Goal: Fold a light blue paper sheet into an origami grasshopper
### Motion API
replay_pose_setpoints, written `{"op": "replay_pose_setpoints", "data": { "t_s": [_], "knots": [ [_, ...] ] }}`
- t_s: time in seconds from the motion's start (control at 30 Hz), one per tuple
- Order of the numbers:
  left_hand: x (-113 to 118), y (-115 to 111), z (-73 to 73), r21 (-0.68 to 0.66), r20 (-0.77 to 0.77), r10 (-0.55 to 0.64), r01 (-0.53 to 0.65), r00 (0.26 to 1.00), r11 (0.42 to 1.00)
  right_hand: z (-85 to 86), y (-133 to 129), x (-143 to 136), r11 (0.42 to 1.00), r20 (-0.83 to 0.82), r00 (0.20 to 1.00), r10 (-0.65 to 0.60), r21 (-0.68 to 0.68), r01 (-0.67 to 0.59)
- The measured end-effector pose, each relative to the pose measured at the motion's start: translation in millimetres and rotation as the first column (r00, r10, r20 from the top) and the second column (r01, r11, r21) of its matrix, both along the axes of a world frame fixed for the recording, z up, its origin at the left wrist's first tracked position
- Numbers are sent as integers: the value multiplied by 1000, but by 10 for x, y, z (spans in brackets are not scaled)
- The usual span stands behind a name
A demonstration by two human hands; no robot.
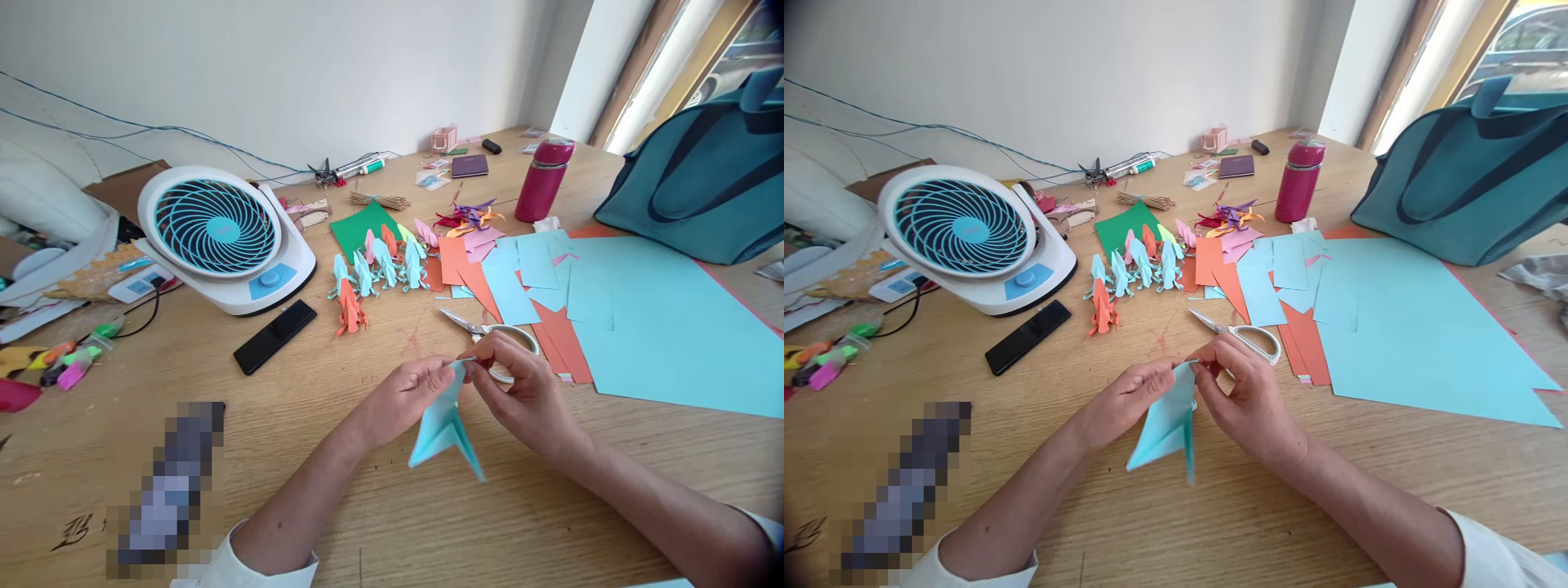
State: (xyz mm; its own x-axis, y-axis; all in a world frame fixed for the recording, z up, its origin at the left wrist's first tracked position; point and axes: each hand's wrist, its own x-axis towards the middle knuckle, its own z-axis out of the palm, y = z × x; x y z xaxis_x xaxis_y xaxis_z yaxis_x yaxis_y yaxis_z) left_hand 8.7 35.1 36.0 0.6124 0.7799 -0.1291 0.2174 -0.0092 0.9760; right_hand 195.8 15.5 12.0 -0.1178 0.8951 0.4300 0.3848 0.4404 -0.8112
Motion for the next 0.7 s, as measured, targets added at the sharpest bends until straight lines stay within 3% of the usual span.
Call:
{"op": "replay_pose_setpoints", "data": {
  "t_s": [0.2,0.33,0.47,0.6,0.7],
  "knots": [
    [1,-20,27,163,-249,41,0,968,987,-1,1,-9,999,-14,1000,26,-21,-26],
    [25,-36,-31,203,-266,86,-32,960,979,-11,-5,-31,989,-52,995,86,-112,-91],
    [64,-65,-68,198,-265,110,-57,958,979,-21,9,-50,990,-27,997,78,-114,-80],
    [88,-77,-58,89,-122,114,-104,986,991,-34,26,-41,985,-87,994,61,-157,-74],
    [80,-50,-81,-126,64,171,-162,983,979,-45,20,-29,978,-126,990,67,-189,-90]
  ]
}}
